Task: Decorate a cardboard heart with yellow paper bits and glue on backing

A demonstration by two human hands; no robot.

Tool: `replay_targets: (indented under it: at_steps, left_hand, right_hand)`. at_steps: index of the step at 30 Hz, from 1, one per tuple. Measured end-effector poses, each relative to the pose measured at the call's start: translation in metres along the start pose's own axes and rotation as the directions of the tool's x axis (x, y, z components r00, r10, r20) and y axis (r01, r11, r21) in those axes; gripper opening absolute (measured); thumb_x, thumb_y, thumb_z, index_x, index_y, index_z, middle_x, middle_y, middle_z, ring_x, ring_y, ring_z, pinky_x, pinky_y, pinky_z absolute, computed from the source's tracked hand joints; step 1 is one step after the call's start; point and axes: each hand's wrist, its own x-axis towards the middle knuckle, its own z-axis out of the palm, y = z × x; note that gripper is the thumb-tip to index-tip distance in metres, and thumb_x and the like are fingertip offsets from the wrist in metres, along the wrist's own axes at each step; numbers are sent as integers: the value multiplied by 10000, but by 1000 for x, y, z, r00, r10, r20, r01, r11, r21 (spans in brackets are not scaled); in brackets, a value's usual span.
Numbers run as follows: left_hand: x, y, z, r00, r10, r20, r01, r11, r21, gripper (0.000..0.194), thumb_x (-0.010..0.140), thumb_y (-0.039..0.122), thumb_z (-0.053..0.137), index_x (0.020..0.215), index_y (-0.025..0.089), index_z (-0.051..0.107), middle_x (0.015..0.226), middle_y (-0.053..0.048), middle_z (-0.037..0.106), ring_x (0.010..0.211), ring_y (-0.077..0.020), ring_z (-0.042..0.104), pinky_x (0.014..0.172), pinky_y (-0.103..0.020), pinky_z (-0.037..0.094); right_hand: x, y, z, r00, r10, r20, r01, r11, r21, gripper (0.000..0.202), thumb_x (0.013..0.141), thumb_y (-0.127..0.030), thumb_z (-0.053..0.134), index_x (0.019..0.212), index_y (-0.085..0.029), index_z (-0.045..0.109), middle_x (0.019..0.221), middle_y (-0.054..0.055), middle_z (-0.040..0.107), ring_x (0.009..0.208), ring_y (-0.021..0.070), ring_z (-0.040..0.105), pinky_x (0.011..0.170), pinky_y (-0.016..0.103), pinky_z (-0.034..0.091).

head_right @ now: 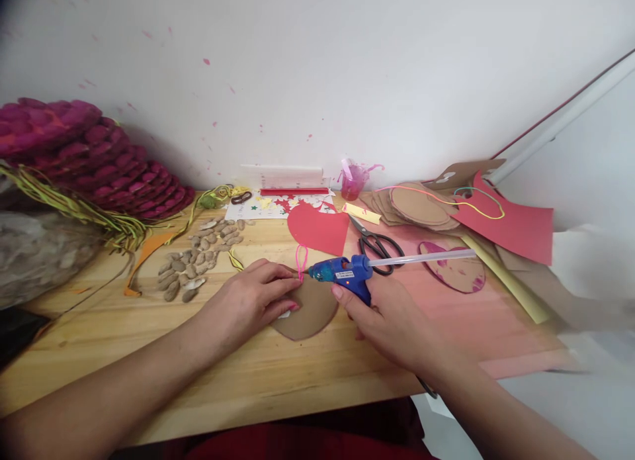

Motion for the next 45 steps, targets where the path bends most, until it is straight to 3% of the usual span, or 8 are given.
replay_targets:
  at_steps: [10,17,30,45]
  left_hand:
    - [-1,0,0,1000,12,-1,-12,1000,-3,247,919,302,542,1116,190,639,1043,-85,629,997,-230,543,846,-383,514]
    - [-1,0,-1,1000,13,0,-13,1000,-17,244,923,292,535,1120,194,640,1049,-84,624,999,-230,542,851,-388,513]
    - [-1,0,-1,1000,16,-7,-16,1000,-15,253,913,287,552,1134,197,634,1037,-88,627,998,-229,549,850,-389,517]
    - [-2,-1,0,1000,21,-16,-21,999,-36,252,916,294,548,1134,199,631,1071,-85,623,1014,-234,542,858,-396,513]
  right_hand:
    - [3,0,4,1000,-6,-20,7,1000,21,361,879,-541,495,735,-234,620,479,11,565,531,215,604,454,296,473]
    - [0,1,5,999,46,10,-47,992,119,401,885,-546,484,647,-224,508,522,0,594,486,177,611,453,282,478]
    - [7,7,12,985,137,104,-165,924,346,398,862,-576,516,692,-219,473,623,-16,585,469,150,617,420,259,454]
    - [5,15,12,986,152,76,-168,934,317,427,849,-604,517,674,-220,450,574,-18,569,452,152,604,416,263,463]
